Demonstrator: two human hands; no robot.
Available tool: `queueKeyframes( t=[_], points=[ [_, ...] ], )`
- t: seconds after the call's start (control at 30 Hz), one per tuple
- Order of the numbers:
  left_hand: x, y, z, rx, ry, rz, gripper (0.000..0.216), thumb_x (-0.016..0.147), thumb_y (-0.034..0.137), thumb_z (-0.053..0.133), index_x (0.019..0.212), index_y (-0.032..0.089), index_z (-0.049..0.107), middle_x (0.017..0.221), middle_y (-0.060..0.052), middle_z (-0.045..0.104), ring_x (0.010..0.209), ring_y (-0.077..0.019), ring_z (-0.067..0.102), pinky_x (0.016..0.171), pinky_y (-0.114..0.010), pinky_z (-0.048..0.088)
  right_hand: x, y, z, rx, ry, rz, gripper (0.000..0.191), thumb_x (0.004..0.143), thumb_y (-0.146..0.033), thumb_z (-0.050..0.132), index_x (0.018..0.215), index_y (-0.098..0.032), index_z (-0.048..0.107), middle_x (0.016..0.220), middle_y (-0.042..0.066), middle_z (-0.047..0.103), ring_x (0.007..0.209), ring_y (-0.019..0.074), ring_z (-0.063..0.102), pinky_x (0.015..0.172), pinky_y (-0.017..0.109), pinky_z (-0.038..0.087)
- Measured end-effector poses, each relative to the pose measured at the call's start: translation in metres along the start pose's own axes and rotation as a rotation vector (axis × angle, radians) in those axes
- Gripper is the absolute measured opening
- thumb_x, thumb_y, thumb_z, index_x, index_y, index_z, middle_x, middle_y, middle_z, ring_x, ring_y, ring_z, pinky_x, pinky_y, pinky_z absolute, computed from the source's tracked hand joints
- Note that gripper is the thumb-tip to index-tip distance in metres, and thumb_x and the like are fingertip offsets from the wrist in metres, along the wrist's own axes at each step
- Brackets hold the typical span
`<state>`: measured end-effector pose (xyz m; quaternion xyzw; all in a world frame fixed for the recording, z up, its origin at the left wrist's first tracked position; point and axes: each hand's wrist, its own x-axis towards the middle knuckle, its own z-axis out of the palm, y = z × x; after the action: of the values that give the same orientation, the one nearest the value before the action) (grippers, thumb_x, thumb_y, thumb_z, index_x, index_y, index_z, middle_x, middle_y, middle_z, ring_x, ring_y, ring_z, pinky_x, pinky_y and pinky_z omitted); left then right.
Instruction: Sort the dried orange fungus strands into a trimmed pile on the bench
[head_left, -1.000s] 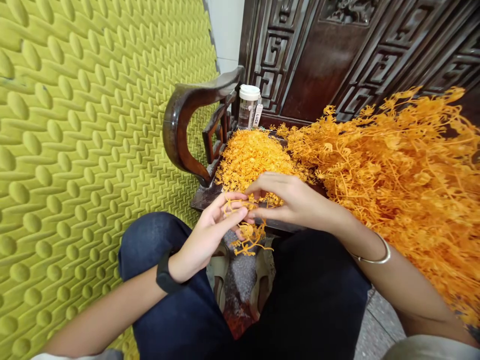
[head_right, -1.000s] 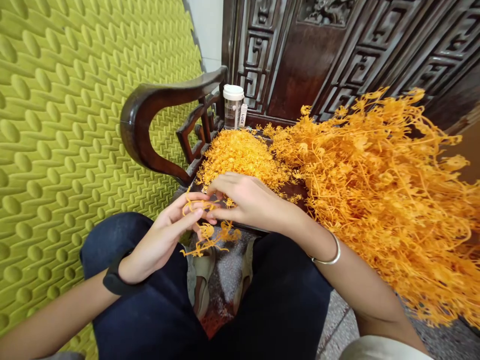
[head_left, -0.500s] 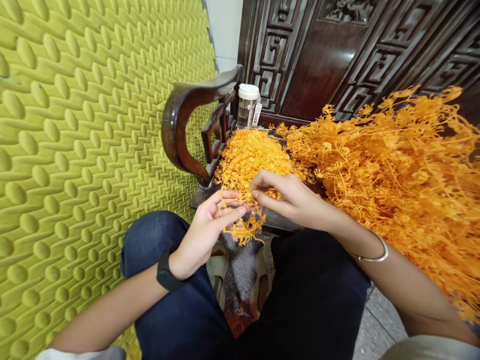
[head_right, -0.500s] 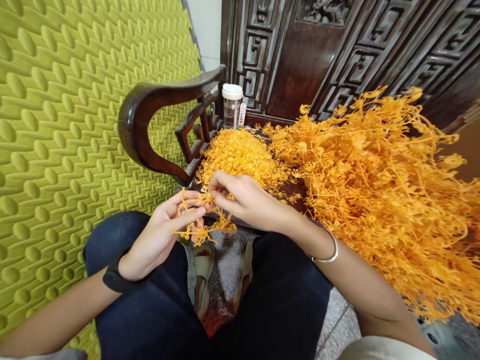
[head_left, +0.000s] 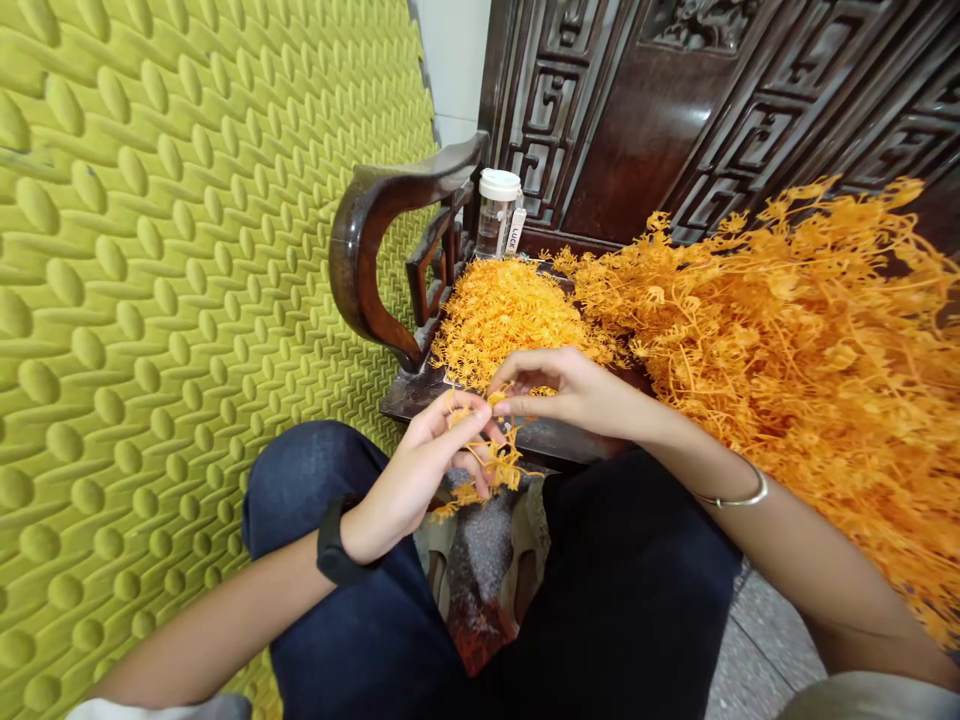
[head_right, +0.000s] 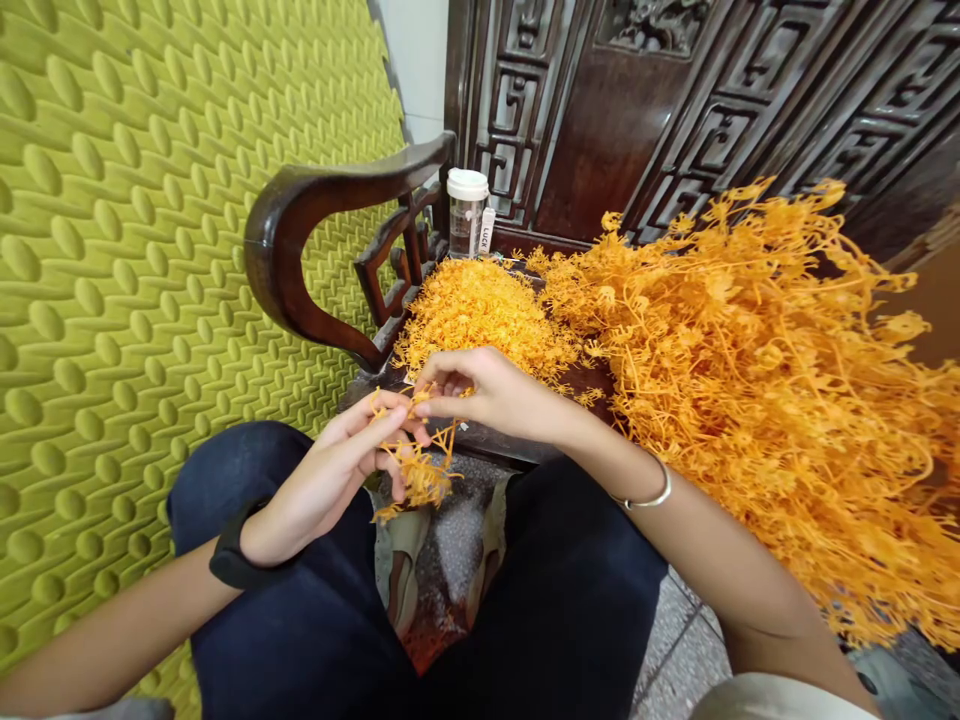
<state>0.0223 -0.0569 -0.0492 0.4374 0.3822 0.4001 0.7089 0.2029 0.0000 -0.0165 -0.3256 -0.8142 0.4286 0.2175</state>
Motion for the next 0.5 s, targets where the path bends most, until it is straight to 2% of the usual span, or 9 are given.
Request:
queueKeyframes(
  t=[0.1,0.2,0.33,0.5],
  points=[
    [0.000,-0.001,-0.002,0.100,-0.047,-0.062,0.023,0.084,0.041,0.053,0.084,0.019,0.047,0.069,0.002,0.058,0.045,-0.0090,0.054,0.038,-0.020,0.047,0.001,0.001,-0.002,-0.043,0.017,0.021,0.012,0.079,-0.026,0.063,0.079,-0.014,0.062,0.076,0.001,0.063,0.070,0.0104,0.056,0.069,0.025,0.044],
    [0.001,0.000,-0.003,0.192,-0.036,-0.036,0.023,0.085,0.042,0.053,0.085,0.018,0.050,0.060,0.002,0.058,0.045,-0.0075,0.052,0.039,-0.014,0.041,0.002,0.000,0.000,-0.001,0.088,0.045,0.009,0.077,-0.021,0.063,0.073,-0.014,0.060,0.072,0.000,0.061,0.067,0.0095,0.054,0.066,0.025,0.043],
    [0.004,0.006,-0.002,0.144,0.039,0.016,0.023,0.082,0.041,0.058,0.082,0.018,0.052,0.056,0.003,0.058,0.044,-0.0066,0.050,0.039,-0.013,0.039,0.006,-0.002,0.002,0.113,0.214,0.073,0.011,0.072,-0.022,0.065,0.069,-0.014,0.058,0.070,0.000,0.059,0.066,0.0098,0.052,0.064,0.025,0.041],
    [0.007,0.012,0.001,0.074,0.045,0.014,0.022,0.082,0.039,0.059,0.082,0.018,0.050,0.057,0.003,0.058,0.041,-0.0055,0.050,0.039,-0.013,0.038,0.009,-0.003,0.003,0.159,0.355,0.056,0.011,0.068,-0.019,0.066,0.068,-0.013,0.057,0.070,0.000,0.059,0.069,0.0109,0.053,0.069,0.028,0.042]
  ],
)
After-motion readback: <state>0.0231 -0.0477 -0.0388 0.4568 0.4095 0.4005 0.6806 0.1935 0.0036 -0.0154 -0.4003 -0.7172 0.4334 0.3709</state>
